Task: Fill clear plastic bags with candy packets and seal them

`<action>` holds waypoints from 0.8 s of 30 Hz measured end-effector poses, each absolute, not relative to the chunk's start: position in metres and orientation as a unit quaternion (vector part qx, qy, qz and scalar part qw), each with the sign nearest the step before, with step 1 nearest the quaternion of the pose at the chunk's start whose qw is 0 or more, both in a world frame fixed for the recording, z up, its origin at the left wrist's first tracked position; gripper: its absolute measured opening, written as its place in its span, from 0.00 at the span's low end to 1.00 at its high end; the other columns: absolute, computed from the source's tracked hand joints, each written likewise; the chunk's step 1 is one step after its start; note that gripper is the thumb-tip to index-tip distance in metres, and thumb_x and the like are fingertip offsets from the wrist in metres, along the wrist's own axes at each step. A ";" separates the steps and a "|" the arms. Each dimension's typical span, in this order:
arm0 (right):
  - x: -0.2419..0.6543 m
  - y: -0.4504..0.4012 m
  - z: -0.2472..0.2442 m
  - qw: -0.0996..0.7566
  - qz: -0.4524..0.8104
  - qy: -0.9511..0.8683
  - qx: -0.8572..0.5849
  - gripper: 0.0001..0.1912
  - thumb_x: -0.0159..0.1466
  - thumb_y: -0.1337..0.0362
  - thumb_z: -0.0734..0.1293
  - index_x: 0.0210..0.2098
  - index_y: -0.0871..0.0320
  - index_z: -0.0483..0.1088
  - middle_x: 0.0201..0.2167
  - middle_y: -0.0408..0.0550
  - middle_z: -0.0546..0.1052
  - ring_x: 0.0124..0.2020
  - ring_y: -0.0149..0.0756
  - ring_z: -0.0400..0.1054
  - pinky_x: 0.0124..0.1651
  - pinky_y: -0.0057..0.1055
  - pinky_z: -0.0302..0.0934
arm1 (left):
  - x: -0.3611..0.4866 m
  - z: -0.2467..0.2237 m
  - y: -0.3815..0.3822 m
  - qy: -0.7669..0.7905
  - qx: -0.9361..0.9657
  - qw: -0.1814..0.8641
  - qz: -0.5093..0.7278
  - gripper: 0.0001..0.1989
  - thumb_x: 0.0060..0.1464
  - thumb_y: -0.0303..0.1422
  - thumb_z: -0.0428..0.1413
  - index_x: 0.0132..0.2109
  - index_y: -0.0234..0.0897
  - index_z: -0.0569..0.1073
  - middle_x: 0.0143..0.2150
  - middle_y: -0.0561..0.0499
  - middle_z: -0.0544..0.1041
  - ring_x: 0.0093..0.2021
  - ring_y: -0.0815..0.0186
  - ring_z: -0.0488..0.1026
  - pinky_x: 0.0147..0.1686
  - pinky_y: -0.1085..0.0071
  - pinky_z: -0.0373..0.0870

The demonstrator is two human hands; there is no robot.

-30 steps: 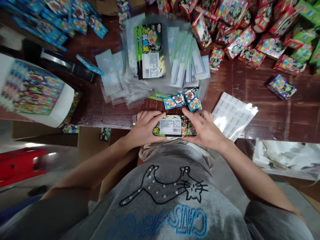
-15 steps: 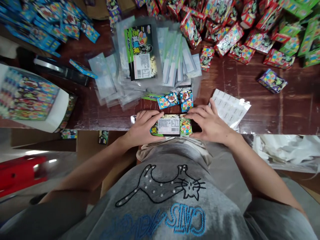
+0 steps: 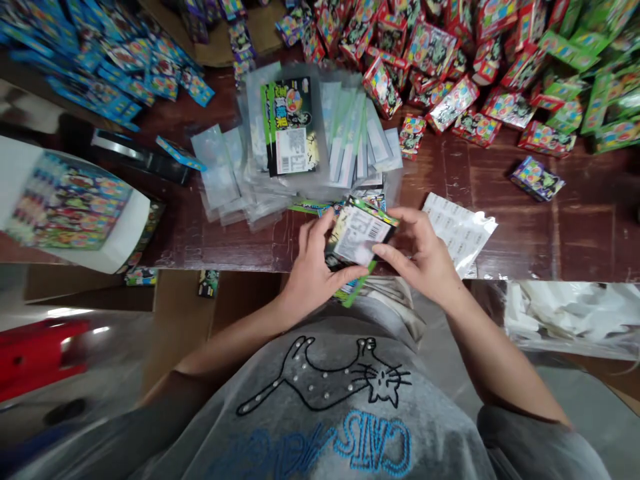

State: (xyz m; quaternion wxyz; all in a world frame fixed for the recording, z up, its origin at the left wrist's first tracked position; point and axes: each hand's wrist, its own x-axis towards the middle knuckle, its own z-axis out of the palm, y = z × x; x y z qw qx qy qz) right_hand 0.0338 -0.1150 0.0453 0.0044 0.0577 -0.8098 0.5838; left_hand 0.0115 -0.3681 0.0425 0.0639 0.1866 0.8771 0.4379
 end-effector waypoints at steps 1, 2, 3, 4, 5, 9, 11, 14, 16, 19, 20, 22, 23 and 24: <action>0.036 -0.118 0.042 0.009 0.601 -0.798 0.035 0.27 0.73 0.48 0.72 0.67 0.45 0.64 0.55 0.51 0.79 0.49 0.43 0.79 0.50 0.43 0.78 | 0.012 0.039 -0.362 0.855 0.193 0.078 0.476 0.46 0.67 0.46 0.65 0.80 0.49 0.49 0.77 0.35 0.62 0.77 0.42 0.63 0.74 0.40 0.67; 0.037 -0.121 0.038 0.009 0.609 -0.793 0.020 0.24 0.73 0.50 0.73 0.63 0.46 0.67 0.51 0.49 0.80 0.47 0.42 0.78 0.48 0.41 0.78 | 0.012 0.035 -0.358 0.831 0.198 0.093 0.512 0.40 0.72 0.43 0.60 0.80 0.49 0.48 0.78 0.36 0.63 0.77 0.45 0.64 0.74 0.41 0.68; 0.038 -0.122 0.035 0.004 0.613 -0.790 0.012 0.21 0.72 0.50 0.73 0.60 0.47 0.69 0.48 0.48 0.80 0.45 0.40 0.78 0.46 0.40 0.77 | 0.011 0.031 -0.354 0.807 0.202 0.107 0.545 0.38 0.74 0.41 0.57 0.80 0.49 0.48 0.78 0.37 0.64 0.76 0.47 0.67 0.73 0.43 0.69; 0.038 -0.123 0.033 -0.006 0.614 -0.790 0.008 0.20 0.72 0.50 0.74 0.58 0.47 0.70 0.46 0.47 0.80 0.43 0.39 0.77 0.44 0.38 0.77 | 0.010 0.027 -0.353 0.784 0.205 0.123 0.572 0.37 0.74 0.40 0.56 0.80 0.49 0.47 0.77 0.37 0.66 0.73 0.48 0.71 0.71 0.44 0.72; 0.039 -0.123 0.031 -0.018 0.614 -0.789 0.005 0.20 0.71 0.49 0.74 0.57 0.48 0.71 0.46 0.47 0.81 0.42 0.39 0.77 0.43 0.38 0.77 | 0.009 0.025 -0.352 0.765 0.208 0.140 0.593 0.38 0.74 0.40 0.57 0.80 0.49 0.47 0.74 0.37 0.69 0.70 0.49 0.74 0.68 0.46 0.75; 0.048 -0.128 0.025 0.000 0.636 -0.771 -0.036 0.29 0.68 0.45 0.76 0.63 0.46 0.66 0.55 0.50 0.79 0.49 0.42 0.79 0.46 0.39 0.80 | 0.001 0.019 -0.361 0.725 0.197 0.195 0.630 0.35 0.68 0.40 0.62 0.74 0.45 0.56 0.63 0.40 0.79 0.57 0.55 0.83 0.53 0.57 0.83; 0.056 -0.134 0.021 0.028 0.656 -0.750 -0.080 0.31 0.67 0.45 0.77 0.62 0.43 0.63 0.56 0.49 0.79 0.50 0.42 0.79 0.45 0.39 0.81 | -0.002 0.017 -0.366 0.715 0.186 0.216 0.639 0.31 0.67 0.41 0.64 0.70 0.45 0.60 0.58 0.43 0.81 0.53 0.57 0.83 0.48 0.62 0.83; 0.066 -0.144 0.014 0.047 0.681 -0.720 -0.122 0.23 0.68 0.48 0.76 0.56 0.44 0.68 0.49 0.46 0.79 0.47 0.40 0.79 0.44 0.39 0.81 | -0.006 0.014 -0.371 0.702 0.178 0.228 0.651 0.27 0.69 0.45 0.61 0.67 0.44 0.63 0.55 0.44 0.83 0.50 0.60 0.84 0.46 0.64 0.82; 0.069 -0.147 0.012 0.028 0.685 -0.718 -0.124 0.20 0.69 0.48 0.75 0.56 0.45 0.72 0.48 0.46 0.80 0.44 0.39 0.79 0.43 0.40 0.80 | -0.009 0.013 -0.370 0.715 0.173 0.207 0.645 0.22 0.73 0.48 0.57 0.64 0.43 0.67 0.57 0.43 0.82 0.53 0.60 0.83 0.51 0.61 0.82; 0.069 -0.148 0.010 0.010 0.673 -0.731 -0.111 0.22 0.71 0.48 0.73 0.61 0.45 0.73 0.53 0.48 0.81 0.47 0.40 0.79 0.48 0.44 0.81 | -0.016 0.015 -0.367 0.744 0.175 0.152 0.626 0.16 0.75 0.48 0.54 0.56 0.42 0.73 0.62 0.42 0.81 0.63 0.57 0.80 0.63 0.54 0.77; 0.068 -0.149 0.009 0.028 0.669 -0.734 -0.112 0.23 0.70 0.48 0.74 0.61 0.45 0.72 0.55 0.49 0.81 0.51 0.42 0.79 0.51 0.45 0.80 | -0.018 0.015 -0.366 0.747 0.180 0.141 0.624 0.14 0.75 0.47 0.55 0.54 0.42 0.74 0.63 0.42 0.81 0.65 0.57 0.79 0.66 0.52 0.75; 0.068 -0.150 0.007 0.078 0.664 -0.732 -0.132 0.25 0.68 0.47 0.76 0.60 0.45 0.70 0.55 0.49 0.81 0.56 0.43 0.79 0.53 0.43 0.80 | -0.021 0.017 -0.364 0.743 0.190 0.137 0.627 0.13 0.74 0.45 0.56 0.52 0.42 0.75 0.61 0.42 0.83 0.65 0.57 0.79 0.67 0.51 0.75; 0.069 -0.152 0.006 0.096 0.664 -0.727 -0.148 0.24 0.67 0.48 0.77 0.57 0.45 0.70 0.52 0.49 0.81 0.54 0.42 0.79 0.50 0.41 0.81 | -0.022 0.017 -0.364 0.739 0.189 0.140 0.631 0.12 0.74 0.44 0.56 0.52 0.42 0.75 0.60 0.42 0.84 0.64 0.57 0.80 0.66 0.52 0.76; 0.071 -0.153 0.005 0.101 0.665 -0.721 -0.166 0.22 0.67 0.48 0.77 0.54 0.46 0.70 0.49 0.47 0.82 0.49 0.41 0.80 0.47 0.40 0.81 | -0.023 0.017 -0.363 0.736 0.187 0.144 0.635 0.11 0.74 0.44 0.56 0.53 0.42 0.75 0.59 0.43 0.84 0.62 0.58 0.81 0.64 0.53 0.77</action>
